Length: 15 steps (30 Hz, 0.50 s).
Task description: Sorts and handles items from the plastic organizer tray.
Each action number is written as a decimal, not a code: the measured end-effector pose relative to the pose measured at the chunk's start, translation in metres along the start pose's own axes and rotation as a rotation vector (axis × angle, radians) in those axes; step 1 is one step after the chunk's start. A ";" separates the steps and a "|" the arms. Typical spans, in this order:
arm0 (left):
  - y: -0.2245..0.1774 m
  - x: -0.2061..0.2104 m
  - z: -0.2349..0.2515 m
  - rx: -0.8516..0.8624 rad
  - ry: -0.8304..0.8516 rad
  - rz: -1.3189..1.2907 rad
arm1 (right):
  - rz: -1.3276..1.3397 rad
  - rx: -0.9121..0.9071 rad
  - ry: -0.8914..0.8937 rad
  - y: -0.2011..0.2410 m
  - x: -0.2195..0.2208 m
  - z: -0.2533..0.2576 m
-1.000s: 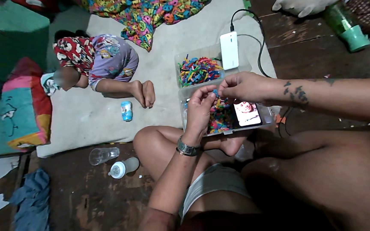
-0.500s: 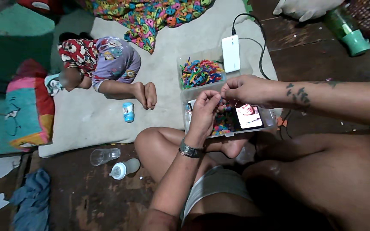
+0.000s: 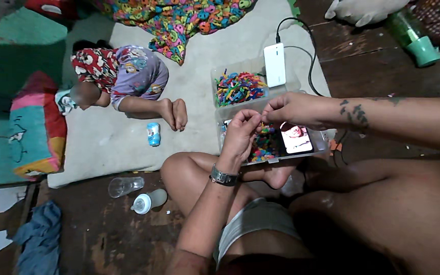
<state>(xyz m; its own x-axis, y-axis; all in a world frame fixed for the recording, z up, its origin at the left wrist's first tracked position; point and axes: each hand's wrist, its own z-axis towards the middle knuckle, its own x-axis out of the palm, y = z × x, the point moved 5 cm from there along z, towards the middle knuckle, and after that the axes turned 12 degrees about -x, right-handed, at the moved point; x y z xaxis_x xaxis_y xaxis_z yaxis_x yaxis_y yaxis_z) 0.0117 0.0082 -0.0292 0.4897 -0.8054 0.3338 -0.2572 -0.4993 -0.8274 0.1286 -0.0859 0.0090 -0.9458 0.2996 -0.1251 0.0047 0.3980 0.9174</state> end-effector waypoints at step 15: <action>0.003 0.007 0.002 -0.346 0.186 -0.336 | -1.268 -1.156 0.193 0.042 0.022 -0.024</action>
<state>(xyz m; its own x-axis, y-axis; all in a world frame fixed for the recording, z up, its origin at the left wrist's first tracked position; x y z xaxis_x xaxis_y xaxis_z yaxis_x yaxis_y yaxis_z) 0.0160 0.0019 -0.0307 0.4440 -0.6101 0.6562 -0.3870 -0.7911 -0.4737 0.1005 -0.0831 0.0538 -0.1981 0.1822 -0.9631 -0.8507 -0.5201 0.0765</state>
